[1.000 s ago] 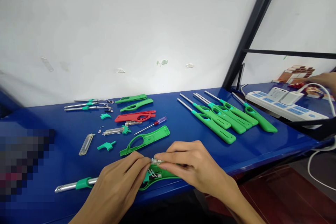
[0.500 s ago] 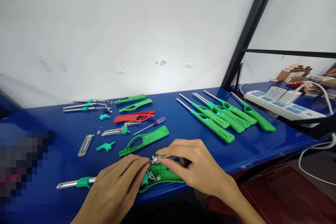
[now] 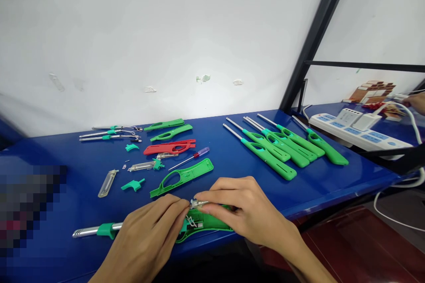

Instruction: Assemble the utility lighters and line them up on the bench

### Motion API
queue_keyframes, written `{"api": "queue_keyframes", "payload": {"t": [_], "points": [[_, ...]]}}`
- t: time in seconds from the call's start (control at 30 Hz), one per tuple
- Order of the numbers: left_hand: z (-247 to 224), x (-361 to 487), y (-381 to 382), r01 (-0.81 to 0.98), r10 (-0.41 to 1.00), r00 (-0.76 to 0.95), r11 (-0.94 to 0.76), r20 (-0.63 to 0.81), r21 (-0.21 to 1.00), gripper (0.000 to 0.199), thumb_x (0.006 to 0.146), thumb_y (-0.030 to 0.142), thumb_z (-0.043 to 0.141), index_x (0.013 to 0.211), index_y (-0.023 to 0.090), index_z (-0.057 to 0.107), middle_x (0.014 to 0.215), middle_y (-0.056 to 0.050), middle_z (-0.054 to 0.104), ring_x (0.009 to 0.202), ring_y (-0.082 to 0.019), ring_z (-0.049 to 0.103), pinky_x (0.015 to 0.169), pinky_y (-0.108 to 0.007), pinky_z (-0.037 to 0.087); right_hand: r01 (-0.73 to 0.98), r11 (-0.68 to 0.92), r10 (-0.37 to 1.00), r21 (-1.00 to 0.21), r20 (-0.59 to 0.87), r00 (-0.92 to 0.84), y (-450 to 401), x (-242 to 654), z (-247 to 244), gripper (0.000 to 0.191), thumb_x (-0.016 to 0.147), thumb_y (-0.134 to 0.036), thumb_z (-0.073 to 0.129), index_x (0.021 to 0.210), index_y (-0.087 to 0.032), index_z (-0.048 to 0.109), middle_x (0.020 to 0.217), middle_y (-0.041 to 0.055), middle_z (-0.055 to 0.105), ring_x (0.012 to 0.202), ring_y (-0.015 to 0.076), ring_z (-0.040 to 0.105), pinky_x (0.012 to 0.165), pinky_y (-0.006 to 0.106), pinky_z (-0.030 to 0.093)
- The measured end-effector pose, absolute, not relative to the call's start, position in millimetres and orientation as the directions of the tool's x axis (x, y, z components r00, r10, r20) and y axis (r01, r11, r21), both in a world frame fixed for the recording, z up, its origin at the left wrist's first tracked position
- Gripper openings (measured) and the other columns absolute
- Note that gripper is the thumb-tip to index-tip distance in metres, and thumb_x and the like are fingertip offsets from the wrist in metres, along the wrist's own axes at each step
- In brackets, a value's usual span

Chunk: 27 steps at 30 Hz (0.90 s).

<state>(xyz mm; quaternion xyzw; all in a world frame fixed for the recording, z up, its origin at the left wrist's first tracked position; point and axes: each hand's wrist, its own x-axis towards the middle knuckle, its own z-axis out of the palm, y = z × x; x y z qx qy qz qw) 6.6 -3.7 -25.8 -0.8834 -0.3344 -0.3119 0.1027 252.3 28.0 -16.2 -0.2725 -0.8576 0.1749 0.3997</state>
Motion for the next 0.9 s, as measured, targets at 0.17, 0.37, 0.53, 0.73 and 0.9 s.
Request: {"api": "queue_keyframes", "payload": {"t": [0.17, 0.37, 0.53, 0.73, 0.9], "points": [[-25.7, 6.5, -3.5, 0.651, 0.514, 0.585, -0.759, 0.628, 0.014, 0.025, 0.104, 0.002, 0.045, 0.109, 0.015, 0.064, 0.087, -0.005, 0.069, 0.067, -0.024, 0.068, 0.056, -0.039, 0.06, 0.339, 0.793, 0.605, -0.506, 0.589, -0.536, 27.8, 250.2, -15.1, 0.019, 0.105, -0.025, 0.072, 0.119, -0.019, 0.082, 0.093, 0.003, 0.08, 0.076, 0.0121, 0.071, 0.068, 0.023, 0.05], [-27.7, 2.6, -6.3, 0.683, 0.489, 0.586, -0.727, 0.646, -0.069, 0.026, 0.11, 0.009, 0.046, 0.125, 0.013, 0.067, 0.103, -0.008, 0.077, 0.087, -0.025, 0.074, 0.073, -0.039, 0.064, 0.417, 0.751, 0.66, -0.513, 0.563, -0.497, 26.3, 248.6, -10.2, 0.014, 0.107, -0.025, 0.069, 0.111, -0.022, 0.081, 0.094, -0.0007, 0.082, 0.079, 0.0126, 0.07, 0.075, 0.025, 0.049], [-26.1, -4.0, -16.9, 0.733, 0.506, 0.487, -0.68, 0.712, -0.018, 0.021, 0.109, 0.019, 0.059, 0.127, 0.015, 0.069, 0.11, -0.009, 0.076, 0.097, -0.025, 0.072, 0.085, -0.039, 0.062, 0.466, 0.71, 0.704, -0.528, 0.52, -0.483, 25.3, 250.0, -9.6, 0.019, 0.109, -0.029, 0.064, 0.104, -0.022, 0.08, 0.092, 0.0005, 0.08, 0.082, 0.0152, 0.069, 0.076, 0.029, 0.049], [-27.7, -5.4, -22.6, 0.726, 0.551, 0.5, -0.687, 0.668, 0.024, 0.015, 0.109, 0.024, 0.059, 0.119, 0.019, 0.07, 0.106, -0.008, 0.074, 0.091, -0.026, 0.07, 0.079, -0.041, 0.058, 0.548, 0.665, 0.746, -0.507, 0.443, -0.496, 21.6, 250.0, -9.6, 0.025, 0.111, -0.034, 0.059, 0.1, -0.023, 0.079, 0.094, 0.0019, 0.076, 0.087, 0.0178, 0.067, 0.077, 0.032, 0.047], [-29.3, -2.8, -22.8, 0.731, 0.553, 0.505, -0.682, 0.663, 0.012, 0.016, 0.109, 0.023, 0.06, 0.121, 0.017, 0.069, 0.107, -0.009, 0.074, 0.094, -0.027, 0.071, 0.082, -0.042, 0.058, 0.552, 0.673, 0.74, -0.494, 0.433, -0.514, 19.2, 257.7, -12.2, 0.022, 0.112, -0.036, 0.058, 0.114, -0.025, 0.078, 0.102, 0.0022, 0.08, 0.091, 0.019, 0.07, 0.084, 0.034, 0.05]]}}
